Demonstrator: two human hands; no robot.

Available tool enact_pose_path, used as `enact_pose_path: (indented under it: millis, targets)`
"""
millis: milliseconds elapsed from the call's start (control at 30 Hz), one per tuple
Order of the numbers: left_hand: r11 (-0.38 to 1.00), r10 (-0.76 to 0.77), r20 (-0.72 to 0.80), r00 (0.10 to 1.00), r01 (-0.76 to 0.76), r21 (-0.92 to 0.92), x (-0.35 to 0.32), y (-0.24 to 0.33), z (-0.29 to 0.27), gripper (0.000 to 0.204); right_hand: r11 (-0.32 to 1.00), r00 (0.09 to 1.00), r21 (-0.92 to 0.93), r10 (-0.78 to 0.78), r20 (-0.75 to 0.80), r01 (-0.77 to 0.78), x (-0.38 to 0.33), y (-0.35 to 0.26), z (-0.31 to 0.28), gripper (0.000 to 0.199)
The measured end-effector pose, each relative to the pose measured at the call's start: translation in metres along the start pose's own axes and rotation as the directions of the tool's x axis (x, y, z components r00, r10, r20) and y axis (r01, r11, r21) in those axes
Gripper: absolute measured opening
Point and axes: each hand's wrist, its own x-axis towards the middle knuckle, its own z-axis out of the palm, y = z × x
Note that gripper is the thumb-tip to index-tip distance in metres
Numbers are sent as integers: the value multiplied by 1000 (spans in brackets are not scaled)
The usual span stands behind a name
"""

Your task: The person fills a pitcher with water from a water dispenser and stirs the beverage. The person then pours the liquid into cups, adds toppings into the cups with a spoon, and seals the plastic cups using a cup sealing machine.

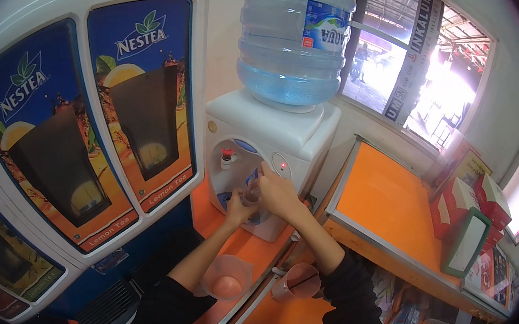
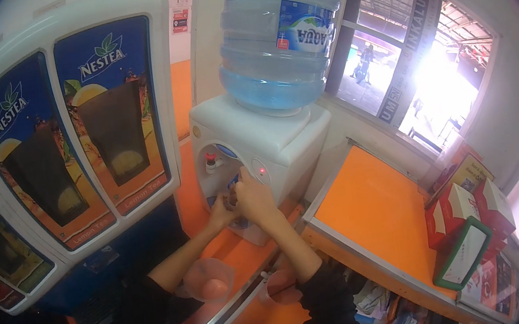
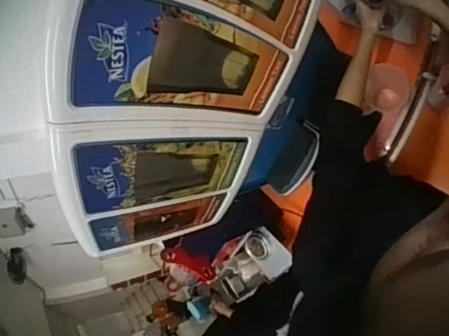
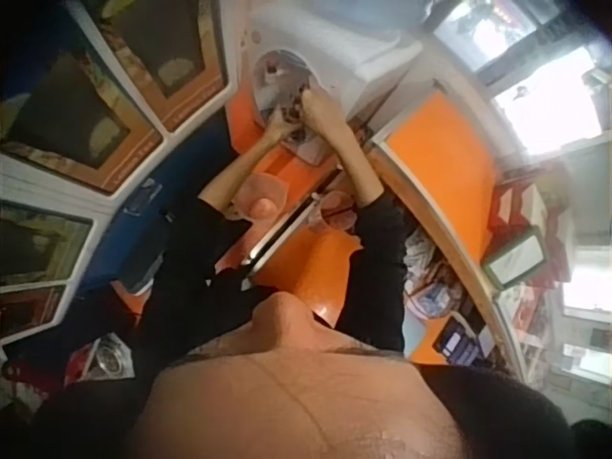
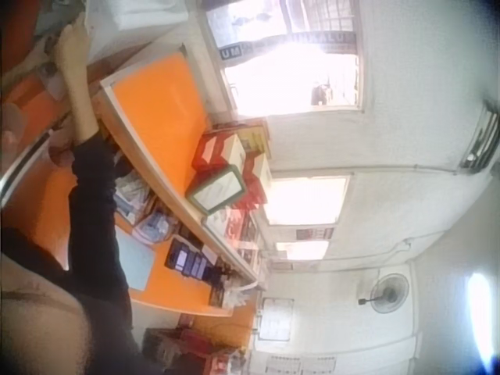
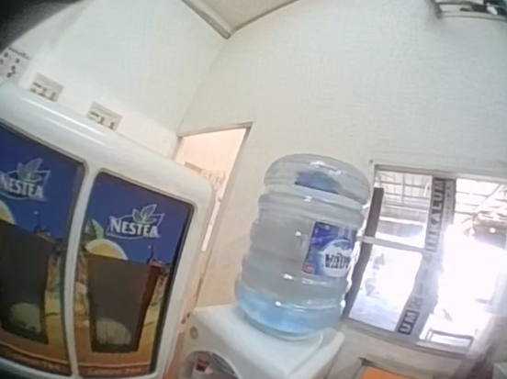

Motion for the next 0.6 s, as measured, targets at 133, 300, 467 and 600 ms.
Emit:
enact_pose_path:
  millis: [133, 300, 467, 600]
  targets:
    - [999, -24, 1, 1000, 24, 41, -3, 3, 2, 69, 998, 998, 12, 64, 20, -64, -1, -2, -1, 10]
    - [998, 29, -39, 999, -31, -58, 4, -14, 0, 63, 998, 1000, 56, 7, -25, -6, 4, -1, 4, 10]
    - [995, 70, -47, 996, -73, -69, 3, -10, 7, 59, 1000, 998, -24, 12, -63, -13, 6, 4, 10, 8]
    - [993, 2, -45, 999, -7, -115, 6, -11, 6, 58, 999, 972, 8, -36, -232, 39, 12, 8, 10, 12]
